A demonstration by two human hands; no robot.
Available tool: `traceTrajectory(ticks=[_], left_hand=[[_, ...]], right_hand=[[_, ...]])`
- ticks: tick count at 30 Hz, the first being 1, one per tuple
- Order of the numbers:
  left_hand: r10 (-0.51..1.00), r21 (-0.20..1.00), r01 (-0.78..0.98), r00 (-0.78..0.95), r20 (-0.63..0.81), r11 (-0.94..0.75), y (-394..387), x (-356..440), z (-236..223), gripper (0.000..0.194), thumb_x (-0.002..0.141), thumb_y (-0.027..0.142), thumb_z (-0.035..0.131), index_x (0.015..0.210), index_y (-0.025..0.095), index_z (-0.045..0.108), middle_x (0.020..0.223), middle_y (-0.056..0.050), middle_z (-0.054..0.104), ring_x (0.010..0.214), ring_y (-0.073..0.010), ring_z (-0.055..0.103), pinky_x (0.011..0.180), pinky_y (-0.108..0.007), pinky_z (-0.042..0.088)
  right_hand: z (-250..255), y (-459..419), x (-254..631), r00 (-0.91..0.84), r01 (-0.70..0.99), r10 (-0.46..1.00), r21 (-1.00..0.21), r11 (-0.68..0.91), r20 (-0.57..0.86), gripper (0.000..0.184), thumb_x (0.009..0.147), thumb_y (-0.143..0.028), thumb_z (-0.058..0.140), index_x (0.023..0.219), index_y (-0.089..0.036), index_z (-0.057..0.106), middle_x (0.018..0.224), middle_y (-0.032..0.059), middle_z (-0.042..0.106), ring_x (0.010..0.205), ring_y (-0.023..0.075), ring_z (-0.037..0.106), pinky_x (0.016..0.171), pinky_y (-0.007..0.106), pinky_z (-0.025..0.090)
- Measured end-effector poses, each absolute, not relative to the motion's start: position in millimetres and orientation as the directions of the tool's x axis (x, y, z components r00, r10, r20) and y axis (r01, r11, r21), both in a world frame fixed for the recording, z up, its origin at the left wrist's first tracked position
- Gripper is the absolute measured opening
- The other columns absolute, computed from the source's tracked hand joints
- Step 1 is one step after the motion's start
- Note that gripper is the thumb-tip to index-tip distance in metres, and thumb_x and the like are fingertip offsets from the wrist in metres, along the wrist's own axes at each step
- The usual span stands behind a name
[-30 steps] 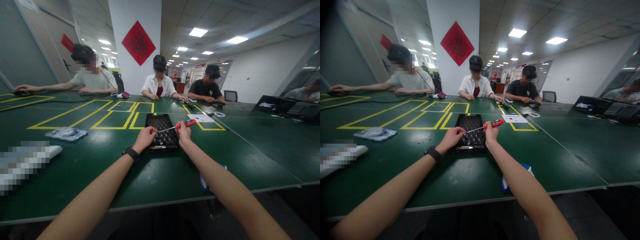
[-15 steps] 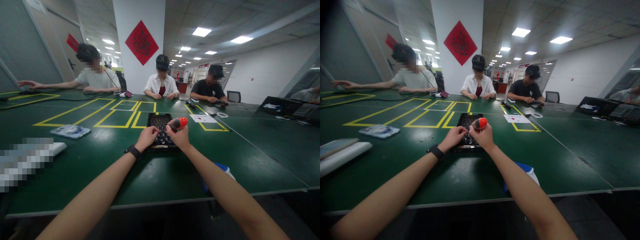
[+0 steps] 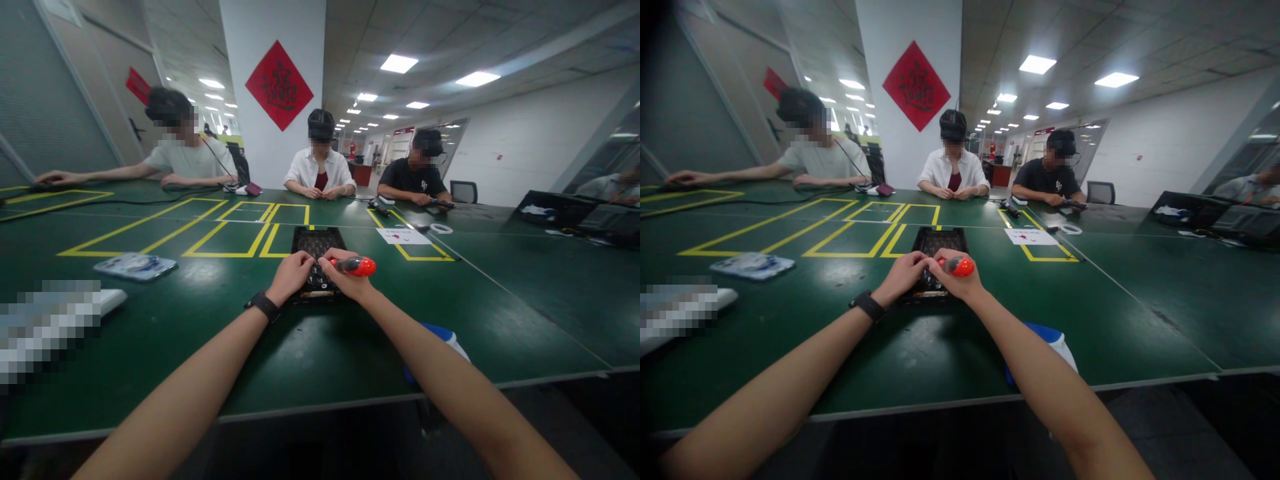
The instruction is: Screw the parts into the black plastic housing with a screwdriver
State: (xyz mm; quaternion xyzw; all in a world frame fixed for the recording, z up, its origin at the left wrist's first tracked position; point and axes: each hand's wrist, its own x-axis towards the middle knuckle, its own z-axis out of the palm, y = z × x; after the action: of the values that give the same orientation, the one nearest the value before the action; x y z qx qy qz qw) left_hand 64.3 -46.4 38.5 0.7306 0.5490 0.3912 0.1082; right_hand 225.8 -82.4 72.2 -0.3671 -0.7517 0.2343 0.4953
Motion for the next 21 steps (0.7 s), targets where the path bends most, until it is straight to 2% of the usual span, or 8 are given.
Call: traceTrajectory(ticks=[2,4,8,14,17,21], left_hand=[[0.890,0.608,0.701,0.086,0.447,-0.373,-48,65,40,0.032,0.085,0.033,0.038,0.075,0.017,0.063,0.075,-0.004,0.065,0.071,-0.0162,0.057,0.061,-0.025,0.038],[0.891,0.618,0.691,0.085,0.446,-0.375,-48,65,42,0.037,0.087,0.036,0.034,0.073,0.017,0.063,0.072,-0.004,0.065,0.069,-0.0161,0.056,0.061,-0.025,0.038],[0.894,0.624,0.689,0.081,0.440,-0.369,-48,64,42,0.045,0.089,0.041,0.029,0.075,0.016,0.064,0.072,-0.004,0.065,0.068,-0.0168,0.056,0.062,-0.026,0.038],[0.891,0.642,0.668,0.073,0.448,-0.377,-48,64,41,0.050,0.090,0.046,0.025,0.082,0.016,0.065,0.079,-0.006,0.066,0.075,-0.0183,0.058,0.065,-0.026,0.039],[0.892,0.648,0.661,0.075,0.446,-0.379,-48,64,41,0.051,0.089,0.047,0.024,0.084,0.016,0.064,0.081,-0.007,0.066,0.076,-0.0188,0.058,0.067,-0.027,0.040],[0.893,0.655,0.657,0.066,0.445,-0.374,-49,64,40,0.049,0.090,0.048,0.025,0.086,0.017,0.062,0.082,-0.006,0.066,0.076,-0.0184,0.058,0.069,-0.027,0.041]], right_hand=[[70,-81,226,-0.215,0.243,0.837,-0.802,0.545,0.503,0.017,0.074,-0.032,0.059,0.062,-0.020,0.062,0.058,-0.0042,0.057,0.055,0.0087,0.049,0.060,0.019,0.039],[68,-79,227,-0.249,0.207,0.845,-0.826,0.524,0.473,0.016,0.076,-0.030,0.055,0.065,-0.020,0.063,0.058,-0.0042,0.058,0.053,0.0082,0.049,0.059,0.019,0.040],[66,-75,229,-0.364,0.251,0.775,-0.747,0.616,0.517,0.014,0.078,-0.023,0.050,0.073,-0.019,0.063,0.061,-0.0036,0.060,0.054,0.0079,0.052,0.058,0.019,0.041],[62,-72,229,-0.328,0.392,0.755,-0.645,0.656,0.568,0.013,0.075,-0.029,0.056,0.071,-0.020,0.063,0.064,-0.0029,0.062,0.058,0.0091,0.055,0.060,0.020,0.042],[59,-71,228,-0.316,0.386,0.764,-0.659,0.646,0.563,0.021,0.077,-0.037,0.055,0.069,-0.019,0.062,0.062,-0.0019,0.061,0.055,0.0097,0.054,0.058,0.022,0.043],[58,-70,228,-0.292,0.299,0.785,-0.728,0.618,0.546,0.028,0.079,-0.042,0.052,0.065,-0.019,0.060,0.057,-0.0013,0.059,0.051,0.0100,0.053,0.056,0.023,0.043]])
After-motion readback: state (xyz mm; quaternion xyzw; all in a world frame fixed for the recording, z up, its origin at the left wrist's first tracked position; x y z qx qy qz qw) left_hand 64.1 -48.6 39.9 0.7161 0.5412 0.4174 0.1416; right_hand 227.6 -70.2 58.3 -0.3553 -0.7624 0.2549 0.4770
